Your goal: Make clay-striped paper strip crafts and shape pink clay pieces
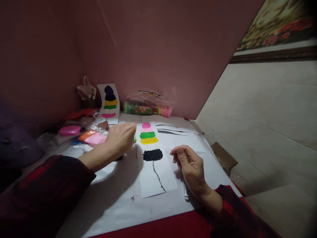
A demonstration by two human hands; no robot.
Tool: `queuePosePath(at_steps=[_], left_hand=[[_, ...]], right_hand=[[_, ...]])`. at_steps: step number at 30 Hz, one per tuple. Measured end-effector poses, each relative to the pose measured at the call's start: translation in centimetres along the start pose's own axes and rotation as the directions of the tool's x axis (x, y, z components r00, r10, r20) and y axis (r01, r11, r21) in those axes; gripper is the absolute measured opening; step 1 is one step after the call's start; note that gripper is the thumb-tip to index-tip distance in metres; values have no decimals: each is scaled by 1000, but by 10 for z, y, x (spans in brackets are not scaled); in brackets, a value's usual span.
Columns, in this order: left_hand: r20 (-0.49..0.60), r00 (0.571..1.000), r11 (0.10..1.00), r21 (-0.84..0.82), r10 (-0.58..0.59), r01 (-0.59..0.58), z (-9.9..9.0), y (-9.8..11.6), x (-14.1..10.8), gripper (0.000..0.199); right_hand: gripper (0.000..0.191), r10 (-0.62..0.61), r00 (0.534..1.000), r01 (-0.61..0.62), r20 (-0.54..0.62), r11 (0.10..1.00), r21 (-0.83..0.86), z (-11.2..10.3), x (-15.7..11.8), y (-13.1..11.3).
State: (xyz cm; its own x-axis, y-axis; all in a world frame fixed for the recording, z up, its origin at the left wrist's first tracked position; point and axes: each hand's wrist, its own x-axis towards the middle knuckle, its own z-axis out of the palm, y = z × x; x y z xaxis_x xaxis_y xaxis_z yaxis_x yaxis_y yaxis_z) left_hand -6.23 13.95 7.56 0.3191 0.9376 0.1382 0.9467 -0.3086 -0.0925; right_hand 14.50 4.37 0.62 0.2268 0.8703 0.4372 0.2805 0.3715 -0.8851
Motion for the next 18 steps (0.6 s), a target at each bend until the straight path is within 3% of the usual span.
queuePosePath(at_steps=[3, 6, 13, 18], left_hand=[[31, 999, 935, -354, 20, -8, 2, 11, -3, 32], [86, 996, 794, -606, -8, 59, 7, 15, -4, 34], [138, 970, 554, -801, -198, 227, 26, 18, -5, 33], [201, 936, 304, -907, -290, 290, 33, 25, -6, 39]], right_hand=[[27, 110, 994, -111, -9, 994, -26, 0, 3, 3], [23, 75, 996, -67, 40, 982, -176, -1, 5, 7], [14, 58, 985, 43, 163, 832, -553, -2, 5, 13], [14, 101, 980, 1, 171, 859, -513, 0, 6, 14]])
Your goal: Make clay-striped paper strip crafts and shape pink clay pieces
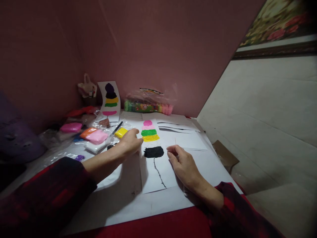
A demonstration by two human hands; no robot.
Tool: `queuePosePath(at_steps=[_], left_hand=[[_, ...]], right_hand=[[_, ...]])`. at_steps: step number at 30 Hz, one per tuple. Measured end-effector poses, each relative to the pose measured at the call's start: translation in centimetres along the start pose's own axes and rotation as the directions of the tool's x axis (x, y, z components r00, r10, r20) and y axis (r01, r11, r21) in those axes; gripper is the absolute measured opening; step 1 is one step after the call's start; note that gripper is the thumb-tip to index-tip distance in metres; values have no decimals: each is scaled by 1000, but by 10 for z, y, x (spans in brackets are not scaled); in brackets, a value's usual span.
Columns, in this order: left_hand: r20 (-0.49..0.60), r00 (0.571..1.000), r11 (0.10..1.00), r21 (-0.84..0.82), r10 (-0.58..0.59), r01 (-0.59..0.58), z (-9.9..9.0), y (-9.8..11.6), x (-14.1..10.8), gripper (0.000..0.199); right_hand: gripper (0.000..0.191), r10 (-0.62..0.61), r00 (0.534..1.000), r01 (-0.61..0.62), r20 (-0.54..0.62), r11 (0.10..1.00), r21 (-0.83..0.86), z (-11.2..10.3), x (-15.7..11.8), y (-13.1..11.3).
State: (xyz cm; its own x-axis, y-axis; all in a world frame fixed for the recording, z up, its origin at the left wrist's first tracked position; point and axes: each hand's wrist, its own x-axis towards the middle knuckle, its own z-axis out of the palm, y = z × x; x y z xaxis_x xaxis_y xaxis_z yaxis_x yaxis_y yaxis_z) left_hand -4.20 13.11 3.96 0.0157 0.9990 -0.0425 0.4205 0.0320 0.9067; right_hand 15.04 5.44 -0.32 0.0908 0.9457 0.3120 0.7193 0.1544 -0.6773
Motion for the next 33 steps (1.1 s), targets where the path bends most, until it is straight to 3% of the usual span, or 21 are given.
queuePosePath(at_steps=[3, 8, 15, 24, 28, 33], left_hand=[[2, 999, 988, -147, -50, 50, 3, 0, -1, 43], [25, 993, 922, -370, -115, 116, 5, -2, 2, 44], [242, 963, 815, -532, -116, 232, 13, 1, -9, 15], [310, 941, 679, -721, 138, 138, 22, -15, -15, 45], [347, 920, 652, -743, 181, 152, 23, -17, -17, 44], [332, 926, 615, -773, 180, 157, 22, -16, -18, 38]], right_hand=[[14, 66, 998, -63, -13, 983, 171, 1, 3, 3], [25, 209, 978, -173, -13, 844, 507, 5, 7, 10], [36, 254, 966, -231, 47, 770, 595, 4, 9, 6], [31, 280, 956, -267, 85, 716, 644, 2, 6, -2], [27, 261, 958, -269, 121, 661, 700, 1, 6, -4], [27, 214, 968, -237, 130, 620, 748, 1, 6, -5]])
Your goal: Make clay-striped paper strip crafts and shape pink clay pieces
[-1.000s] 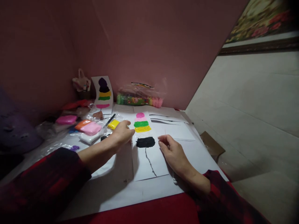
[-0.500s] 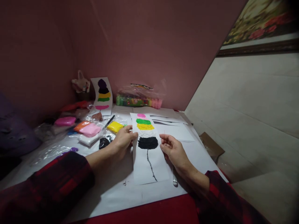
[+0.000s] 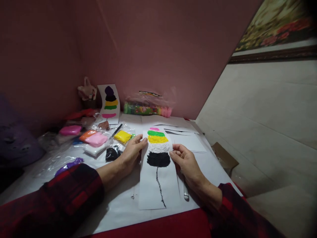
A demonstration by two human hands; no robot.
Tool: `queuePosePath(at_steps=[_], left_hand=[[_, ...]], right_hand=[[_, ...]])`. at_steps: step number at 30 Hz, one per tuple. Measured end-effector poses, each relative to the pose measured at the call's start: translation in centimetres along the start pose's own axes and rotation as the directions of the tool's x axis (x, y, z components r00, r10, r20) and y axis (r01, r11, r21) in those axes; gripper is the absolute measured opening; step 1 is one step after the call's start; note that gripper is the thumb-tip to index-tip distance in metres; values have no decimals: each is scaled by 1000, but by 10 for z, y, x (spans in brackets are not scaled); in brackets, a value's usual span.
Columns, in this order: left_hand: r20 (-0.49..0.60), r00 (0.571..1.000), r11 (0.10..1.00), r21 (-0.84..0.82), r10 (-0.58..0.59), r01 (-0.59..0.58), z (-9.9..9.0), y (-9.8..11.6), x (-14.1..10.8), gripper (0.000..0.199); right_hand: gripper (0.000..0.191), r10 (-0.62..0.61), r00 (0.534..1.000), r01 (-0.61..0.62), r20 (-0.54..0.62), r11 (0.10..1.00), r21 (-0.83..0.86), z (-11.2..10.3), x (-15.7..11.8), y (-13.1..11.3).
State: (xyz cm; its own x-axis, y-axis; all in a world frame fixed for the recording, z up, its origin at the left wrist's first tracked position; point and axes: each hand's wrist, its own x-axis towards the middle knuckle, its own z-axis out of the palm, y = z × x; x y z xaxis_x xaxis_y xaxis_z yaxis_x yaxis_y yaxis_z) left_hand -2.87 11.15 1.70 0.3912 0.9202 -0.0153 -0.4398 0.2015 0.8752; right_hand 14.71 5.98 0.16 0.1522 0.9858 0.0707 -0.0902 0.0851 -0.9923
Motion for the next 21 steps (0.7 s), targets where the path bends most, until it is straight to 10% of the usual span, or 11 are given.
queuePosePath(at_steps=[21], left_hand=[[1, 1000, 998, -65, 3, -3, -2, -1, 3, 38]], right_hand=[[28, 40, 999, -40, -17, 999, -16, 3, -6, -6]])
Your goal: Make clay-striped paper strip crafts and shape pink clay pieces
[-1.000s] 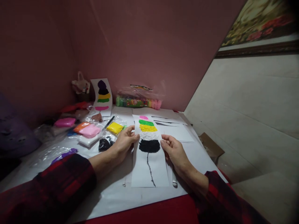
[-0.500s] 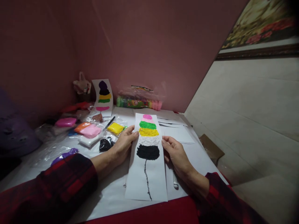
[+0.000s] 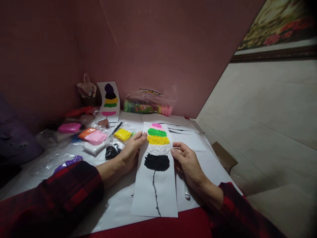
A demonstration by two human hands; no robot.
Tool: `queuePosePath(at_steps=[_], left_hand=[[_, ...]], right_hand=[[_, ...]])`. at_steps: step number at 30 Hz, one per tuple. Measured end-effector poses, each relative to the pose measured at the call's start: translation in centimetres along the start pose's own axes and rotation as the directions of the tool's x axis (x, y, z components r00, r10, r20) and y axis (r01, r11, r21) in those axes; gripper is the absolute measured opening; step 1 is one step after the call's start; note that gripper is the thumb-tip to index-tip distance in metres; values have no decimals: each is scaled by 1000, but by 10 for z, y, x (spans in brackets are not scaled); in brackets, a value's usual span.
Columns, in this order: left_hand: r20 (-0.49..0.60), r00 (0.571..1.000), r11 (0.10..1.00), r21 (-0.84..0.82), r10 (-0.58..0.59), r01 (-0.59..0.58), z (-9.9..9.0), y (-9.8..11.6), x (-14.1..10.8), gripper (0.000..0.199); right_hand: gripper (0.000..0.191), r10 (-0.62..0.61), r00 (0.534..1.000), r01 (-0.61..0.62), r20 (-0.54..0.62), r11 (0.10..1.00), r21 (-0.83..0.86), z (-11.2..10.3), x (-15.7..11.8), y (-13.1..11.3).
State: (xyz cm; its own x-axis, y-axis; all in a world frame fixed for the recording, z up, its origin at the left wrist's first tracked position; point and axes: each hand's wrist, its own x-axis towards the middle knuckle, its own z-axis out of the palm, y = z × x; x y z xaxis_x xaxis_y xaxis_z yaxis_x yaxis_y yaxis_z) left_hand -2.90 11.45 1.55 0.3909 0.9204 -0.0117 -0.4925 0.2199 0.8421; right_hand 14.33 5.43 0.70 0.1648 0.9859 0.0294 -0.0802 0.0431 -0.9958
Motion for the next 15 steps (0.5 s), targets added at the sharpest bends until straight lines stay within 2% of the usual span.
queuePosePath(at_steps=[5, 10, 15], left_hand=[[59, 998, 998, -47, -34, 37, 2, 3, 1, 37], [-9, 1000, 998, -51, -25, 25, 2, 1, 2, 33], [-46, 999, 1000, -9, 3, -3, 2, -2, 2, 25]], right_hand=[[29, -19, 999, 18, 39, 1000, 17, 0, 0, 1], [28, 3, 996, -1, 84, 1000, -26, 3, -4, -4], [32, 28, 970, -52, 240, 994, 93, 8, -9, -11]])
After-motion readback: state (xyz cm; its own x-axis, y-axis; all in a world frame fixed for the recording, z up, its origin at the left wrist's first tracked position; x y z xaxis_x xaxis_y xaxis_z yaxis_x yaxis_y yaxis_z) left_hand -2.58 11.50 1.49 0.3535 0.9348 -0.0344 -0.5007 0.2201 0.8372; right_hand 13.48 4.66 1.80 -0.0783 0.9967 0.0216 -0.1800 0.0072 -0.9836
